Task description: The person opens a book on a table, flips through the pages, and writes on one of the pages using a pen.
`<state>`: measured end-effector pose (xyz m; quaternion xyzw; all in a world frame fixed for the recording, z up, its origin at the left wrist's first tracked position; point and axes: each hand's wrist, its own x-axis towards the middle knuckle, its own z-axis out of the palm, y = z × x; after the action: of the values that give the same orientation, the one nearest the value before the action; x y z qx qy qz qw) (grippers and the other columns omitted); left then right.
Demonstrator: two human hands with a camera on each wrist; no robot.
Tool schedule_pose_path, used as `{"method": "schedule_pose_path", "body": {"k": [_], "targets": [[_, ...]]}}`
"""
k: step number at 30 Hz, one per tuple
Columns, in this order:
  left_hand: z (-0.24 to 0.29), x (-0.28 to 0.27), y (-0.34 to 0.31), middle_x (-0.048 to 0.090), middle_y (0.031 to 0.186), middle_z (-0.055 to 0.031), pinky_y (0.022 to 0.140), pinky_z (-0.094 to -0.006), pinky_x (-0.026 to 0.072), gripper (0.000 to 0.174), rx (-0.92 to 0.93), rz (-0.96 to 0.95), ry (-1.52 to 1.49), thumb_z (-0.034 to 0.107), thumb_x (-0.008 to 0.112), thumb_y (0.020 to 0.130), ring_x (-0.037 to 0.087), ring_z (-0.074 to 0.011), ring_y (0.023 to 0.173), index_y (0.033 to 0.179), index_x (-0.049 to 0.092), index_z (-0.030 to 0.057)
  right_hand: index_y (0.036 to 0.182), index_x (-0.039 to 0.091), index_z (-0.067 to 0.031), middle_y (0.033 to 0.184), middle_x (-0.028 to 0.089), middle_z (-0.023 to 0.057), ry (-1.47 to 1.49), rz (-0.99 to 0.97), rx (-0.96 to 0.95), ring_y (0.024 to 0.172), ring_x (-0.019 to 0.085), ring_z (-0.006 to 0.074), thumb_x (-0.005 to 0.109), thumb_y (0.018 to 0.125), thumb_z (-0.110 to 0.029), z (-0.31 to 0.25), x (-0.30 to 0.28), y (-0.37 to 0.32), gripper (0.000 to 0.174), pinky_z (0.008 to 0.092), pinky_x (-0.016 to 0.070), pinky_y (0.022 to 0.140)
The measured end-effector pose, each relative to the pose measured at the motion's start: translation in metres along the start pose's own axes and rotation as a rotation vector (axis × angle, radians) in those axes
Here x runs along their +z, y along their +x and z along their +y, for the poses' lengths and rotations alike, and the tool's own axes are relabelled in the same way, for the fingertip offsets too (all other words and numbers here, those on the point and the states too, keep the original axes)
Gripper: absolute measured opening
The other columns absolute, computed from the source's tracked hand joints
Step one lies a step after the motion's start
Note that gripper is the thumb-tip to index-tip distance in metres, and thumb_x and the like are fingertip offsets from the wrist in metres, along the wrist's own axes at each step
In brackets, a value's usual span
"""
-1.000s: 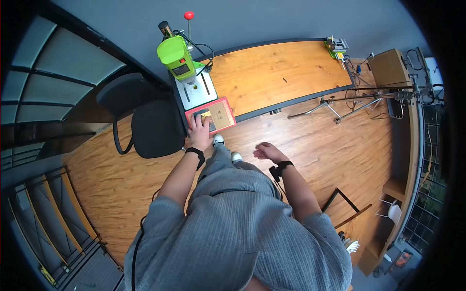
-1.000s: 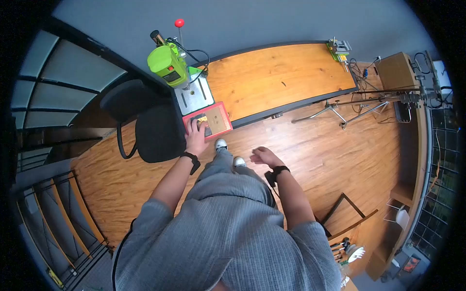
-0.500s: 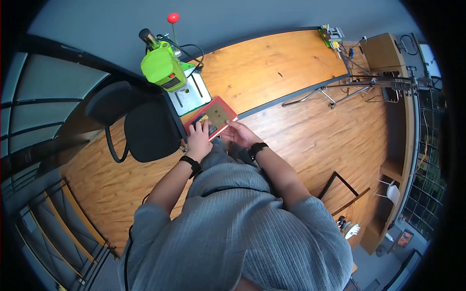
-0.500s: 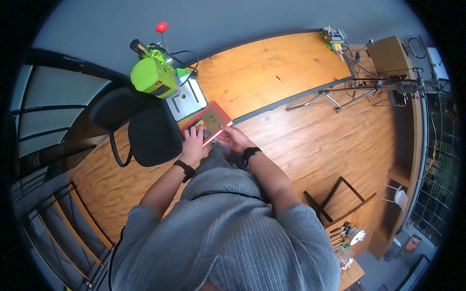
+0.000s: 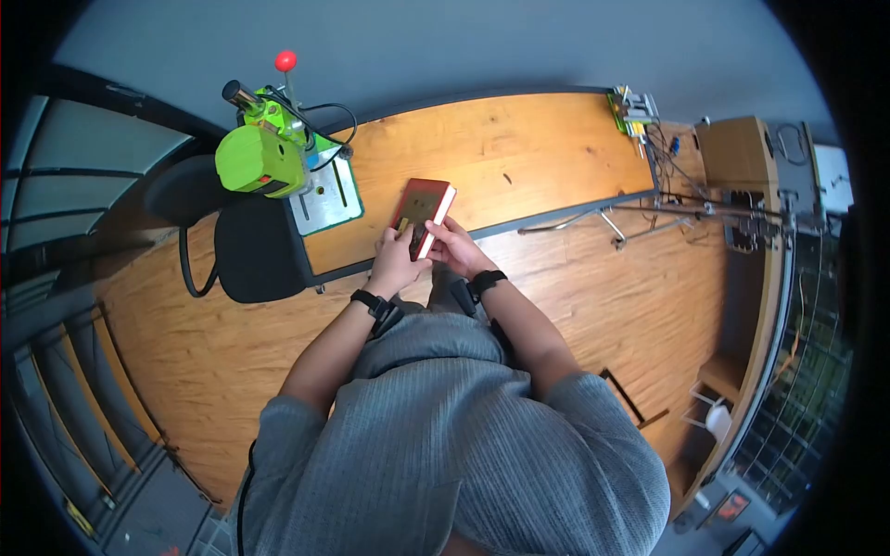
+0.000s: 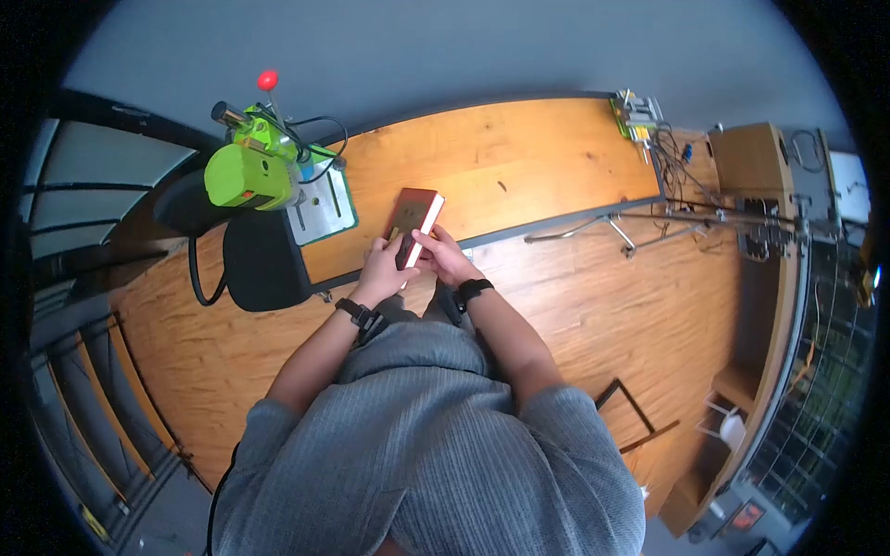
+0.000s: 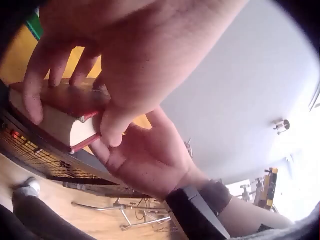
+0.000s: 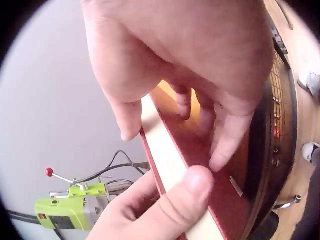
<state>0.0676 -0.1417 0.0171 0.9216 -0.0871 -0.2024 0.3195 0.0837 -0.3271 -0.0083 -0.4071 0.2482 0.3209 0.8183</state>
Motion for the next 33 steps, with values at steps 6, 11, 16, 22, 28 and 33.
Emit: {"method": "schedule_pose_path", "body": {"k": [6, 11, 16, 22, 28, 33], "targets": [[0.051, 0.040, 0.053, 0.059, 0.118, -0.0232, 0.095, -0.0454, 0.0521, 0.072, -0.121, 0.216, -0.129, 0.030, 0.076, 0.090, 0.063, -0.0400, 0.106, 0.152, 0.050, 0.0018, 0.134, 0.061, -0.0082, 0.117, 0.069, 0.0038, -0.075, -0.022, -0.025, 0.108, 0.067, 0.0143, 0.067, 0.105, -0.033, -0.055, -0.046, 0.017, 0.039, 0.0322, 0.0562, 0.091], [0.066, 0.071, 0.068, 0.058, 0.116, -0.0191, 0.078, -0.0404, 0.0632, 0.051, -0.169, 0.371, -0.246, 0.020, 0.063, 0.103, 0.069, -0.0323, 0.097, 0.149, 0.053, 0.0019, 0.133, 0.061, -0.0041, 0.112, 0.071, 0.0059, -0.245, -0.007, 0.015, 0.103, 0.067, 0.0141, 0.060, 0.107, -0.032, -0.086, -0.084, 0.028, 0.038, 0.0307, 0.0545, 0.091], [0.092, 0.059, 0.061, 0.057, 0.112, -0.0139, 0.062, -0.0315, 0.0652, 0.037, -0.367, 0.342, -0.614, 0.017, 0.056, 0.106, 0.070, -0.0255, 0.091, 0.138, 0.058, -0.0020, 0.136, 0.059, 0.0025, 0.119, 0.071, 0.0113, -0.303, 0.123, -0.095, 0.105, 0.067, 0.0189, 0.055, 0.109, -0.032, -0.091, -0.121, 0.033, 0.044, 0.0322, 0.0539, 0.091], [0.059, 0.049, 0.034, 0.071, 0.117, -0.0076, 0.069, -0.0301, 0.0630, 0.034, -0.636, 0.318, -0.998, 0.026, 0.043, 0.113, 0.071, -0.0167, 0.087, 0.135, 0.059, 0.0062, 0.139, 0.051, 0.0041, 0.121, 0.068, 0.0155, -0.533, 0.180, -0.069, 0.109, 0.065, 0.0215, 0.058, 0.104, -0.020, -0.085, -0.167, 0.046, 0.042, 0.0342, 0.0515, 0.095], [0.039, 0.035, 0.026, 0.066, 0.126, -0.0089, 0.088, -0.0384, 0.0614, 0.037, -0.774, 0.318, -1.179, 0.032, 0.046, 0.113, 0.066, -0.0217, 0.111, 0.142, 0.054, 0.0102, 0.143, 0.049, 0.0002, 0.124, 0.069, 0.0180, -0.962, 0.188, -0.280, 0.113, 0.067, 0.0259, 0.058, 0.101, -0.017, -0.066, -0.184, 0.055, 0.046, 0.0376, 0.0520, 0.098], [0.018, 0.037, 0.025, 0.065, 0.126, -0.0098, 0.090, -0.0411, 0.0609, 0.035, -0.838, 0.312, -1.345, 0.032, 0.045, 0.113, 0.067, -0.0242, 0.109, 0.140, 0.052, 0.0106, 0.128, 0.066, -0.0005, 0.115, 0.073, 0.0245, -1.148, 0.282, -0.309, 0.110, 0.071, 0.0366, 0.058, 0.097, -0.018, -0.078, -0.181, 0.049, 0.036, 0.0421, 0.0543, 0.096]]}}
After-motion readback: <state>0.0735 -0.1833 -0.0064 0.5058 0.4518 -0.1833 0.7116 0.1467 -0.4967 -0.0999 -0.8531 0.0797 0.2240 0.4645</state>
